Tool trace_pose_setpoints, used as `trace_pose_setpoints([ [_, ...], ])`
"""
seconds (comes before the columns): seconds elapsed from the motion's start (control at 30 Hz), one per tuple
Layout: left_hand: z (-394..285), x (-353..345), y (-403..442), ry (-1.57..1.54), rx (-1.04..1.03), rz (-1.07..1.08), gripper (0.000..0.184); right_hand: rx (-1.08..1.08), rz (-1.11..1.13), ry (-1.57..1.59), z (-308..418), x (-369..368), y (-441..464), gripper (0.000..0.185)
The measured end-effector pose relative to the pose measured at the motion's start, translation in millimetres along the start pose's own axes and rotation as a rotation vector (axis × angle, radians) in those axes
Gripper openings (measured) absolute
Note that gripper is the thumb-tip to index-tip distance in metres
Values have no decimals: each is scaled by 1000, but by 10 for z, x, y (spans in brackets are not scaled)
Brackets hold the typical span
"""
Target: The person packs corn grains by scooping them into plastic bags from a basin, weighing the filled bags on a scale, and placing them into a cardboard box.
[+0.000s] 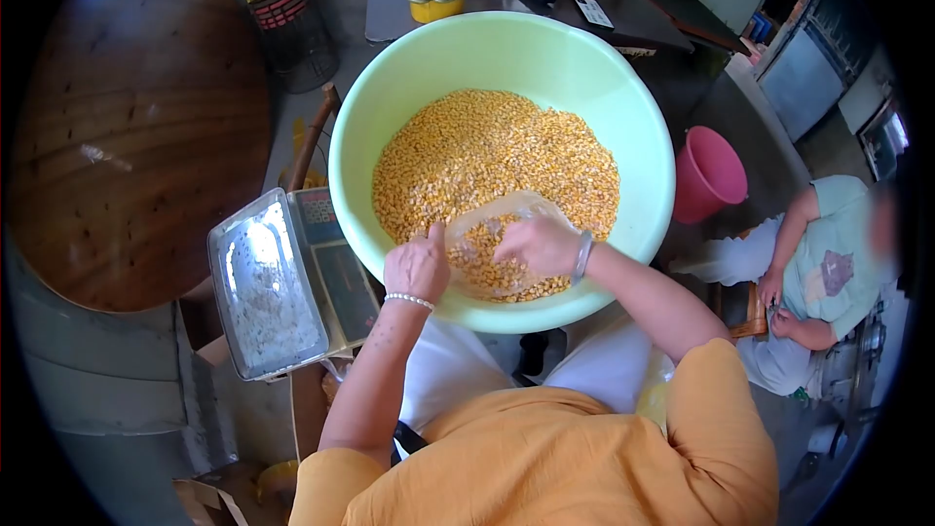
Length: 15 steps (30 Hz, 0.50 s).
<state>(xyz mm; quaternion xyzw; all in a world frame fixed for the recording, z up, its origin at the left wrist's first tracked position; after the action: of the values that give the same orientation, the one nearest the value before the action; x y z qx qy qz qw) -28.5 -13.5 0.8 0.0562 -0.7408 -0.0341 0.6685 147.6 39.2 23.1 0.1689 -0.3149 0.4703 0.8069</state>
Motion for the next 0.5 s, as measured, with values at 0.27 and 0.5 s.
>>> trace_pose_setpoints([
  [0.27,-63,107,14,-19,40,142,36,-649,-537,-223,-1751,559,60,36],
  [0.5,-84,160,22,-44,69,217,41,-764,-245,-258,-2192,-46,219,38],
])
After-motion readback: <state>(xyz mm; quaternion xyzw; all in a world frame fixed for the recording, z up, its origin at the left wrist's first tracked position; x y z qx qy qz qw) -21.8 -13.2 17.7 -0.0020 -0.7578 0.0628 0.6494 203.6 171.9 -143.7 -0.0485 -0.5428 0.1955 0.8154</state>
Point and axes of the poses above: each hand's wrist, its own y-axis towards the middle knuckle, its own x-axis out of the back of the hand, z = x × y, the point moved 4 cm from there along y, towards the middle knuckle, and after that the axes turned 7 degrees about y, right-handed, at the moved point
